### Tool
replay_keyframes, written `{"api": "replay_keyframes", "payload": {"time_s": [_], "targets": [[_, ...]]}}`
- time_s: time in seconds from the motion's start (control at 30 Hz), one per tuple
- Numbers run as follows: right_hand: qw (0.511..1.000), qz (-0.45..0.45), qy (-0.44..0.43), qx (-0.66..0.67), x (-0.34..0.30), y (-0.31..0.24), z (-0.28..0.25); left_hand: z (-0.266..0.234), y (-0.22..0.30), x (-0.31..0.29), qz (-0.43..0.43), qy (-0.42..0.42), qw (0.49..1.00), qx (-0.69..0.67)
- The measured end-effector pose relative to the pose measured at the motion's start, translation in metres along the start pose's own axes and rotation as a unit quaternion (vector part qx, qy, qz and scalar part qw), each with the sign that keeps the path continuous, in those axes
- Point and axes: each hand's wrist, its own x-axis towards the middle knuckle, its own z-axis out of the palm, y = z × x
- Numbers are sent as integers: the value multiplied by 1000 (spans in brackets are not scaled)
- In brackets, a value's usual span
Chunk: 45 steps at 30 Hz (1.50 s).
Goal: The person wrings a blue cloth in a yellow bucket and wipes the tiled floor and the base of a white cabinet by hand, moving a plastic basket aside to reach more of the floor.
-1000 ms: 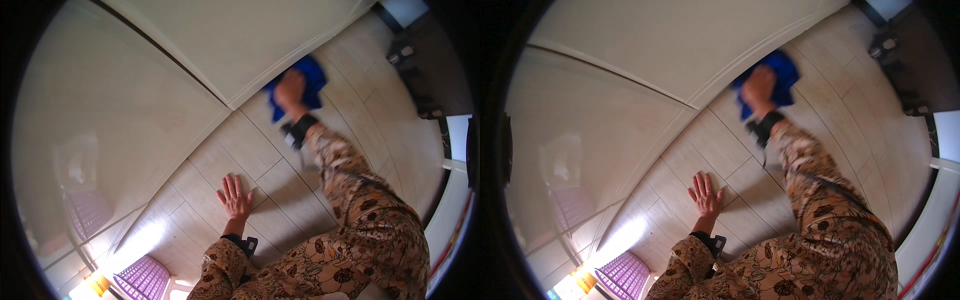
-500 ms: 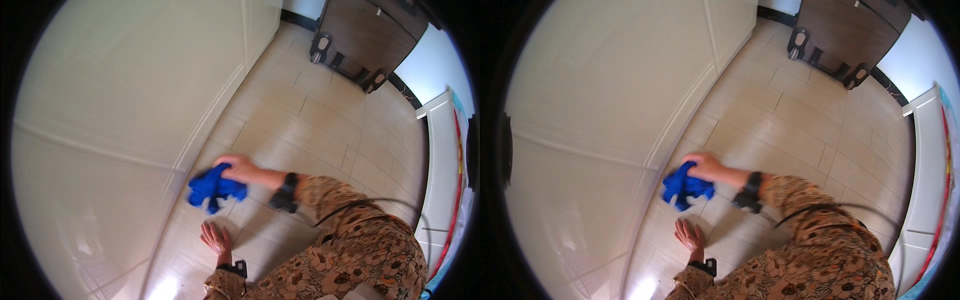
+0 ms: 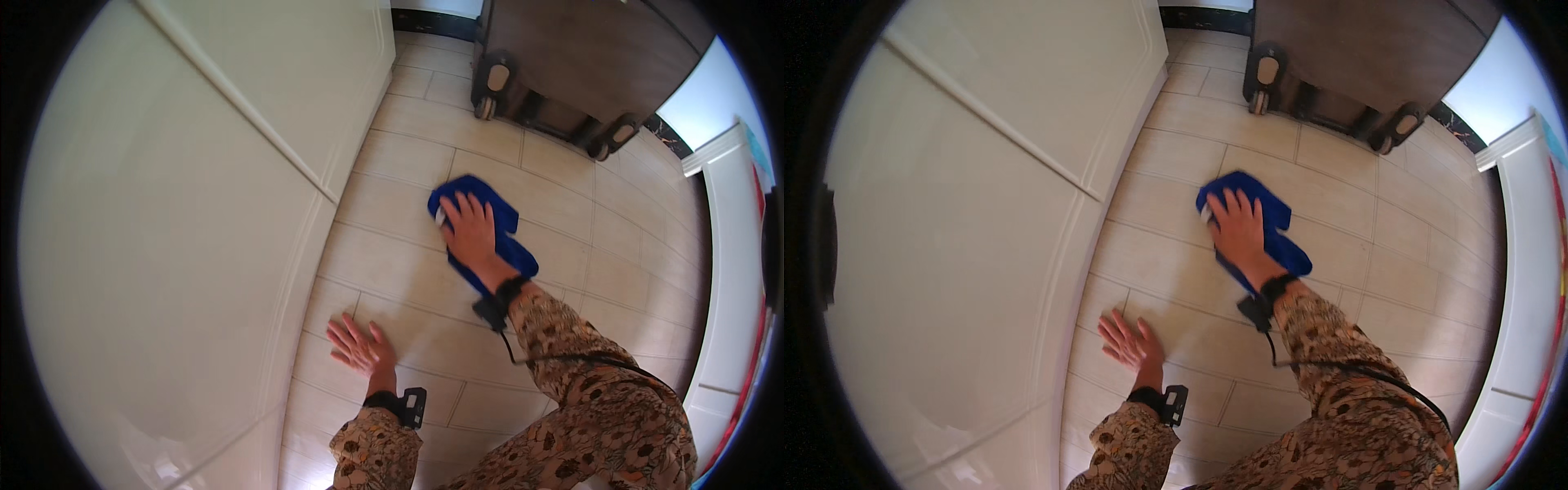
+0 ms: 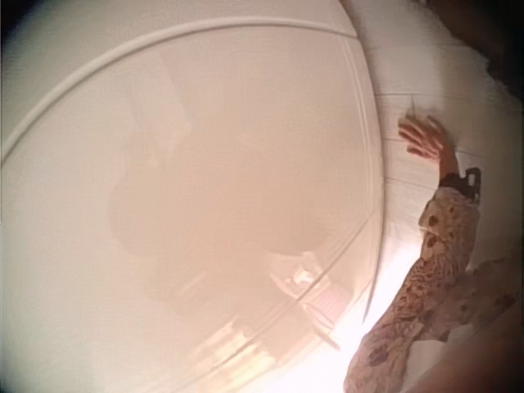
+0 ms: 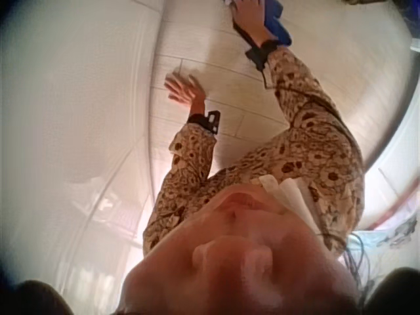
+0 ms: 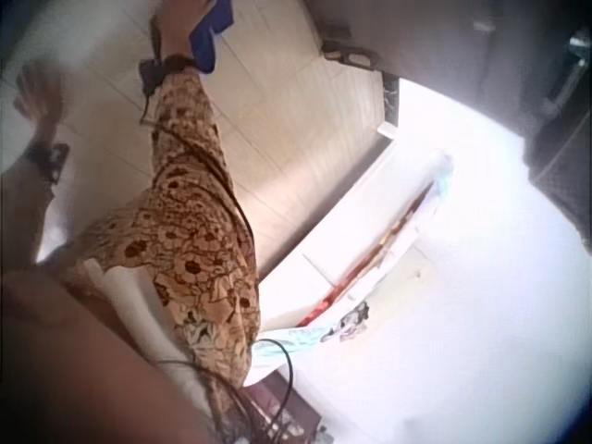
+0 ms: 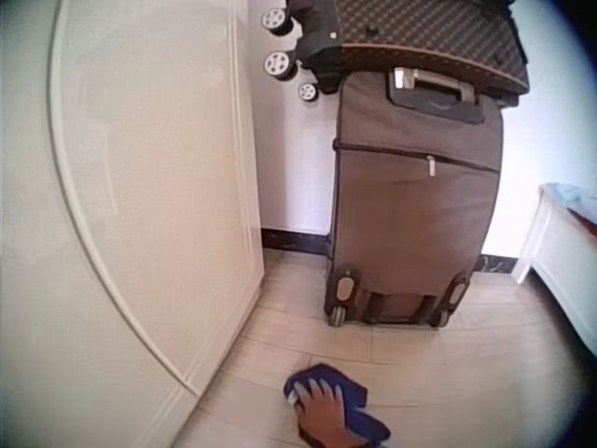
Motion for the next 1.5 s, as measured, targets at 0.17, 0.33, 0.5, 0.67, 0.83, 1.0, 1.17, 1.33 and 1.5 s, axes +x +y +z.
{"api": "replay_keyframes", "payload": {"time_s": [0.17,0.33,0.5,0.67,0.83,1.0,1.17,1.33,1.5], "targets": [[988,32,153,8,160,52,76,4,5,-3,-2,-23,999,25],[922,213,172,274,304,58,86,6,-3,2,5,-24,1000,13],[979,132,-113,106,297,5,90,3,-10,7,5,-36,999,29],[992,-27,-121,6,229,-27,75,10,-5,-1,46,20,998,34],[958,-223,-124,133,65,-109,34,4,-1,-1,13,6,1000,11],[912,-294,-75,276,24,-98,32,-7,-1,8,-29,-40,999,4],[998,-54,-35,-22,75,-103,36,-13,-3,23,37,-6,998,-54],[995,-98,-5,7,128,-48,59,-52,-13,20,252,-80,954,-141],[993,37,72,87,105,-95,40,-51,-160,-130,209,-86,962,-152]]}}
